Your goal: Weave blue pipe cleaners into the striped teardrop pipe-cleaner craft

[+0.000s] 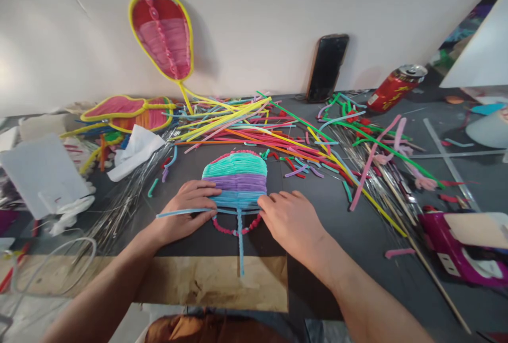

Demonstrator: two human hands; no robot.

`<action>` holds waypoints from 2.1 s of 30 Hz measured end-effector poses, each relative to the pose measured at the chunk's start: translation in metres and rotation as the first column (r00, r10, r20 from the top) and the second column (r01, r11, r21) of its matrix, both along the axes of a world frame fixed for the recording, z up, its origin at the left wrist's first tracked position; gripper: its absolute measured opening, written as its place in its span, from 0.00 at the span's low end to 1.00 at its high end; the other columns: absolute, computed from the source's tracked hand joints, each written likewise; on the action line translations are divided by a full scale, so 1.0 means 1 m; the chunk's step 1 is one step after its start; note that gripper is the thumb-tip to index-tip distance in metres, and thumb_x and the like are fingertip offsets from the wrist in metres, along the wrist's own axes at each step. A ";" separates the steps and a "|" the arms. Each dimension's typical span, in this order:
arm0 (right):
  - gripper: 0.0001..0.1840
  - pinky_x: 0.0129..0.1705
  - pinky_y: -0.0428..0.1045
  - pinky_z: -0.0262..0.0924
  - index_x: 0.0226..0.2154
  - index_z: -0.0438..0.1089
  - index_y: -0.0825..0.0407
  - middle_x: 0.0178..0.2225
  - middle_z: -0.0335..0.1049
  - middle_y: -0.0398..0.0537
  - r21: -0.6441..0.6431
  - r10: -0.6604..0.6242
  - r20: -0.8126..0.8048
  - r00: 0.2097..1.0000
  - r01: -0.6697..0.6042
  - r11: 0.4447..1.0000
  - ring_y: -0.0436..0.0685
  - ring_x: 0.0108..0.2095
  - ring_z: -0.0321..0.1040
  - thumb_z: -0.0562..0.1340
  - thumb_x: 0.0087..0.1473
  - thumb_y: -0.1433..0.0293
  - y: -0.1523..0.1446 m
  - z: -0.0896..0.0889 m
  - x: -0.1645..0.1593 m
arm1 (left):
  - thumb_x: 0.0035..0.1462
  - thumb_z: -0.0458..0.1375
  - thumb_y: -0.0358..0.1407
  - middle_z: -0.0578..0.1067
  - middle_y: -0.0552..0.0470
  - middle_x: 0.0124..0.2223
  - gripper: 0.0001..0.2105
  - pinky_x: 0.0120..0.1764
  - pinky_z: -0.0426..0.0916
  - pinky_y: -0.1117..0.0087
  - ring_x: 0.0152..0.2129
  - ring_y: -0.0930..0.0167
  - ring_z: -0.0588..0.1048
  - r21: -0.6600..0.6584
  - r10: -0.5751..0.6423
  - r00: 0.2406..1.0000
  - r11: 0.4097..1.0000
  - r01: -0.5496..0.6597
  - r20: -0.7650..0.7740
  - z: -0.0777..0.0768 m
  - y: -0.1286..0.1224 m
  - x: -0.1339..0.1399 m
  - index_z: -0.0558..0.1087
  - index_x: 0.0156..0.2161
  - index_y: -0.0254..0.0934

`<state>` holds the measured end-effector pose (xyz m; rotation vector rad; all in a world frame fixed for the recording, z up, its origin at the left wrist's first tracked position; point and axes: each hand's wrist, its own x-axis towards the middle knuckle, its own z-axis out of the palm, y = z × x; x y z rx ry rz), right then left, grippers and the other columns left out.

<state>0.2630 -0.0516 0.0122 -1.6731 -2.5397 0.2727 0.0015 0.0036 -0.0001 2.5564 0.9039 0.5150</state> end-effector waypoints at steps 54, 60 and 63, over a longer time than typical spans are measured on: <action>0.03 0.37 0.49 0.60 0.32 0.67 0.52 0.29 0.73 0.48 0.191 0.080 -0.298 0.951 -0.023 0.981 0.57 0.35 0.69 0.58 0.57 0.73 0.009 -0.036 -0.028 | 0.60 0.55 0.36 0.78 0.52 0.40 0.06 0.52 0.54 0.56 0.48 0.64 0.69 0.025 0.093 0.995 0.995 -0.094 0.022 -0.009 -0.006 0.015 0.74 0.35 0.41; 0.07 0.33 0.48 0.56 0.30 0.67 0.52 0.26 0.72 0.48 0.281 0.059 -0.250 0.966 0.014 0.959 0.55 0.30 0.69 0.57 0.59 0.70 0.011 -0.041 -0.034 | 0.61 0.53 0.35 0.78 0.52 0.41 0.08 0.54 0.55 0.57 0.47 0.65 0.70 0.019 0.085 0.996 0.996 -0.086 0.041 -0.014 -0.006 0.018 0.75 0.37 0.41; 0.08 0.31 0.47 0.53 0.28 0.66 0.51 0.23 0.70 0.46 0.309 0.046 -0.251 0.967 0.035 0.951 0.54 0.28 0.68 0.56 0.59 0.71 0.013 -0.040 -0.037 | 0.61 0.53 0.35 0.78 0.51 0.40 0.09 0.52 0.57 0.57 0.46 0.64 0.70 0.018 0.094 0.995 0.995 -0.095 0.039 -0.013 -0.006 0.018 0.76 0.35 0.40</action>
